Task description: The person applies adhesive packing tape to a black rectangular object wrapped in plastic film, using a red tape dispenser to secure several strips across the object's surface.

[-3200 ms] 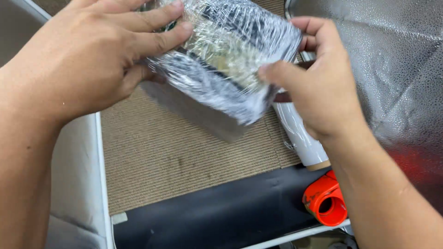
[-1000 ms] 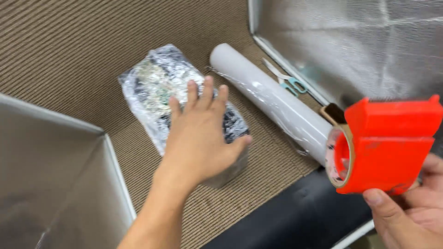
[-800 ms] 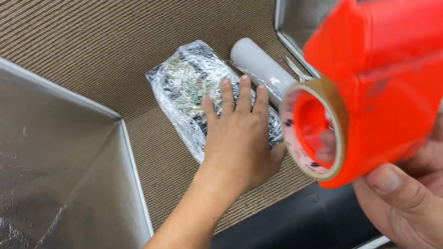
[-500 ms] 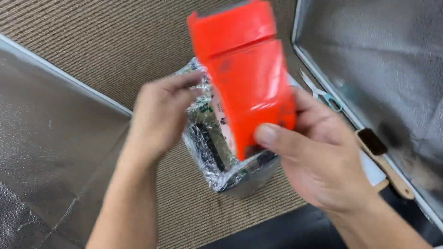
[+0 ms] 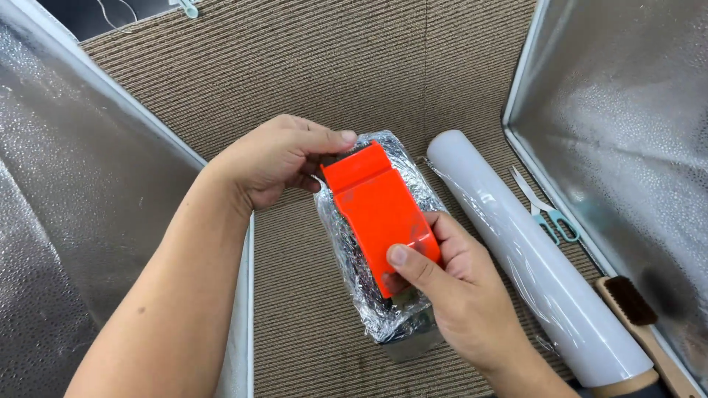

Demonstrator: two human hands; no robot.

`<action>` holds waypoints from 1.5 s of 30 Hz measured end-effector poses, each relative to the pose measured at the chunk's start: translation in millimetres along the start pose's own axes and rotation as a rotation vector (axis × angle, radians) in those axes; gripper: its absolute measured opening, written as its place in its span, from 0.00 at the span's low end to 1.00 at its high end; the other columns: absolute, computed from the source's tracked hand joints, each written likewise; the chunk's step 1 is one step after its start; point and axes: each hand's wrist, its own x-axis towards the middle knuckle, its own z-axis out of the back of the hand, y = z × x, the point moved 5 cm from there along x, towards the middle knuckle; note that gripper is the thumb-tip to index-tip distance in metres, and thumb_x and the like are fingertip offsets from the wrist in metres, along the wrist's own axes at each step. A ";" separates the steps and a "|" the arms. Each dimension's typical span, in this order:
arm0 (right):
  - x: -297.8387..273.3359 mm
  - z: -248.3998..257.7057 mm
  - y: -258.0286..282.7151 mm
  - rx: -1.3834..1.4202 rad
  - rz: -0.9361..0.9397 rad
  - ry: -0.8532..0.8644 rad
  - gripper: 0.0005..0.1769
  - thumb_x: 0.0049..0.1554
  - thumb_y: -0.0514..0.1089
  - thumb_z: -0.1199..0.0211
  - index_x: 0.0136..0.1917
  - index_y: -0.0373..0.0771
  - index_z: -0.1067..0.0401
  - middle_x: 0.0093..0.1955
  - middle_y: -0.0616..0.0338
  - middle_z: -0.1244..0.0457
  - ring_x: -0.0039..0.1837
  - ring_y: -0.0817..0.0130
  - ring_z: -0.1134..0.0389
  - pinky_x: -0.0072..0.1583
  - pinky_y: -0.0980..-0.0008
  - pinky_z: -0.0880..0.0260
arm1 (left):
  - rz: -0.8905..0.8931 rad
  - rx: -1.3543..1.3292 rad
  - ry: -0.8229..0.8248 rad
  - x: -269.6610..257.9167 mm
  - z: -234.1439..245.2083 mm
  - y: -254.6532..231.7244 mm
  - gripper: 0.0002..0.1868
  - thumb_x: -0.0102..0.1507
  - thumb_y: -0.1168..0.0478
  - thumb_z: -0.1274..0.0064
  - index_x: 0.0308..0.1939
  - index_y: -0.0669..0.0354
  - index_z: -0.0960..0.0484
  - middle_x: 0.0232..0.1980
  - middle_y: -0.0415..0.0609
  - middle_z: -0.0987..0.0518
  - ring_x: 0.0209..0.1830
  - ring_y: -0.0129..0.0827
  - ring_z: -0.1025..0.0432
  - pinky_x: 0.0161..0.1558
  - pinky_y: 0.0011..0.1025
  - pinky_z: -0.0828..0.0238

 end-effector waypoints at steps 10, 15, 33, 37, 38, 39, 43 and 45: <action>-2.0 0.2 4.6 0.037 -0.061 0.026 0.15 0.54 0.41 0.35 0.54 0.32 0.29 0.44 0.50 0.32 0.43 0.62 0.32 0.45 0.61 0.25 | -0.027 0.013 0.084 4.8 -2.6 0.1 0.11 0.68 0.55 0.45 0.37 0.57 0.14 0.36 0.41 0.17 0.34 0.26 0.28 0.34 0.26 0.33; -2.9 2.7 3.6 0.018 -0.050 0.053 0.17 0.53 0.42 0.34 0.53 0.33 0.29 0.45 0.48 0.29 0.40 0.60 0.31 0.45 0.62 0.26 | -0.060 0.066 0.124 -6.7 -5.4 -8.8 0.15 0.69 0.57 0.49 0.45 0.62 0.11 0.42 0.45 0.13 0.37 0.27 0.27 0.39 0.28 0.31; 1.6 3.1 -7.1 0.080 0.003 0.109 0.20 0.54 0.42 0.35 0.56 0.31 0.32 0.47 0.45 0.31 0.42 0.60 0.31 0.41 0.62 0.27 | 0.041 -0.139 0.242 18.0 -10.4 32.2 0.07 0.63 0.63 0.44 0.29 0.52 0.19 0.26 0.38 0.22 0.24 0.21 0.35 0.19 0.20 0.51; 3.4 3.9 -7.7 0.086 0.011 0.099 0.20 0.53 0.42 0.34 0.56 0.30 0.32 0.47 0.46 0.31 0.41 0.60 0.32 0.42 0.62 0.28 | 0.087 -0.165 0.282 26.0 -11.0 36.4 0.07 0.66 0.72 0.49 0.42 0.63 0.15 0.32 0.48 0.18 0.21 0.22 0.36 0.16 0.18 0.50; 3.6 4.6 -8.0 0.090 -0.002 0.088 0.20 0.53 0.42 0.34 0.56 0.30 0.32 0.47 0.45 0.32 0.42 0.60 0.32 0.42 0.61 0.28 | 0.052 -0.129 0.308 26.9 -11.6 35.2 0.07 0.65 0.74 0.48 0.39 0.64 0.15 0.33 0.47 0.18 0.23 0.23 0.35 0.18 0.18 0.47; 3.5 5.4 -8.6 0.094 -0.015 0.076 0.21 0.53 0.41 0.34 0.57 0.30 0.32 0.48 0.45 0.32 0.42 0.60 0.33 0.41 0.61 0.27 | 0.018 -0.092 0.335 27.7 -12.5 34.4 0.08 0.65 0.76 0.46 0.35 0.64 0.14 0.34 0.46 0.17 0.26 0.25 0.33 0.19 0.19 0.45; 2.2 3.8 -5.7 0.083 0.006 0.112 0.21 0.53 0.43 0.33 0.56 0.30 0.32 0.46 0.44 0.30 0.41 0.59 0.31 0.42 0.62 0.27 | -0.038 -0.032 0.355 24.1 -13.1 27.3 0.06 0.63 0.76 0.44 0.34 0.65 0.14 0.32 0.45 0.18 0.29 0.27 0.29 0.29 0.23 0.34; 1.3 2.7 -6.2 0.060 -0.008 0.118 0.21 0.53 0.43 0.34 0.56 0.31 0.31 0.47 0.45 0.30 0.41 0.60 0.31 0.42 0.62 0.26 | -0.053 0.065 0.406 18.9 -14.1 23.2 0.09 0.64 0.76 0.50 0.35 0.64 0.15 0.35 0.45 0.18 0.31 0.28 0.31 0.36 0.27 0.31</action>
